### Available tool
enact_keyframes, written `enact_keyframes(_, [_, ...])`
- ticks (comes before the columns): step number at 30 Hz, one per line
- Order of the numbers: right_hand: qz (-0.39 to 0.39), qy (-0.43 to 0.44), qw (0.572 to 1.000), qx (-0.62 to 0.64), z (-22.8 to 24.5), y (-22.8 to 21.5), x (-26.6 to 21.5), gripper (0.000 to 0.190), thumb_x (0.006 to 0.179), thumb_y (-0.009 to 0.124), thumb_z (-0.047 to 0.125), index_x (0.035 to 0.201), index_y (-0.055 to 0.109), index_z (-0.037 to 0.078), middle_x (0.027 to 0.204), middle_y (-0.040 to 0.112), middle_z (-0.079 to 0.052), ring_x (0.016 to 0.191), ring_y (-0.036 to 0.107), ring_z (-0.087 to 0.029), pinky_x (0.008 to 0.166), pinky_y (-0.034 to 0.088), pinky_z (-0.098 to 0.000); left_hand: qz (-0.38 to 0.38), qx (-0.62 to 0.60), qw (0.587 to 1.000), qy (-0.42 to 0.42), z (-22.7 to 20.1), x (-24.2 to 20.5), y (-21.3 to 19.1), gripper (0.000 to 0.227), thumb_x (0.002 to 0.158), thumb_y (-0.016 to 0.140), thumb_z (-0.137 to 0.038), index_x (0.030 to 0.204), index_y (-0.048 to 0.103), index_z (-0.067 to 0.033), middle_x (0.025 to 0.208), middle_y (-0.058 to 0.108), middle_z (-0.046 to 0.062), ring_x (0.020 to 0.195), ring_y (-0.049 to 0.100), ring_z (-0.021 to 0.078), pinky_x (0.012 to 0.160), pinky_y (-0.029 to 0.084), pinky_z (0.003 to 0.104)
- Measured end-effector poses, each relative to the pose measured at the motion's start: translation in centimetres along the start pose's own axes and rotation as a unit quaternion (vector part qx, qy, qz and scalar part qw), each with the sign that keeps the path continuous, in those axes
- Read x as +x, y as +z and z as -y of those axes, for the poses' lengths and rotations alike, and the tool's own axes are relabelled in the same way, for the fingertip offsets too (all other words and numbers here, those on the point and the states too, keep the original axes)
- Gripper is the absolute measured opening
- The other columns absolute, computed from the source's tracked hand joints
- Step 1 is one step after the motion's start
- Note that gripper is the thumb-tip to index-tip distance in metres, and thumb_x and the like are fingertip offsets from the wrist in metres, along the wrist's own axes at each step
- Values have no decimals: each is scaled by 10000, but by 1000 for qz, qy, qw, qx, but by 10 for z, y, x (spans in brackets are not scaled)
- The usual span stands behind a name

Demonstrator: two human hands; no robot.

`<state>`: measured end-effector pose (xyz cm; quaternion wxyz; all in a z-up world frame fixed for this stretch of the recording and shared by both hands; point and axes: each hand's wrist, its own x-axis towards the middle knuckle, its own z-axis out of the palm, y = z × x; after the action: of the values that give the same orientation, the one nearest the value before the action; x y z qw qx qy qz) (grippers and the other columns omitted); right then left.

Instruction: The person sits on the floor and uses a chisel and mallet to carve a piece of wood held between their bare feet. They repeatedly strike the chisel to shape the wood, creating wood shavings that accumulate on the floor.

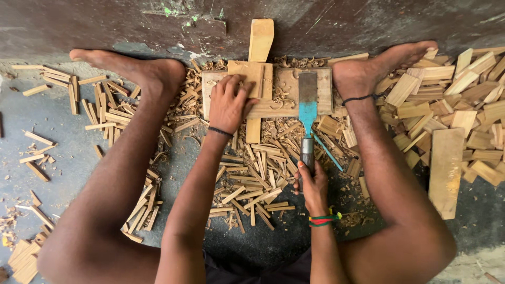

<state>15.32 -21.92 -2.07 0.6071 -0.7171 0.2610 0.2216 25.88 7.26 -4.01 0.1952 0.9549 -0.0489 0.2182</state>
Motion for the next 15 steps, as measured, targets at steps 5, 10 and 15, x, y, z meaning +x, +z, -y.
enact_keyframes(5, [3,-5,1000,9,-4,2,1,262,959,672,261,1125,592,75,734,619,-40,499,581,-120,377,461,-279,-44,-20,997,-54,-13,-2,4,566,935,774,-470,1358,591,-142,1395,535,81,1311,483,321,1067,436,481])
enact_keyframes(10, [11,-12,1000,3,-4,-1,1,255,963,661,266,1122,592,78,733,619,-44,500,585,-122,376,470,-282,-41,-69,994,-78,-13,0,1,755,828,853,-496,1394,534,-110,1396,519,140,1243,491,327,1037,429,484])
enact_keyframes(15, [9,-11,1000,-4,-1,1,0,273,966,660,269,1148,594,76,744,630,-49,509,597,-125,380,485,-284,-18,-90,995,-50,-7,5,-12,838,794,880,-504,1452,496,-156,1393,518,162,1238,511,312,1025,424,474])
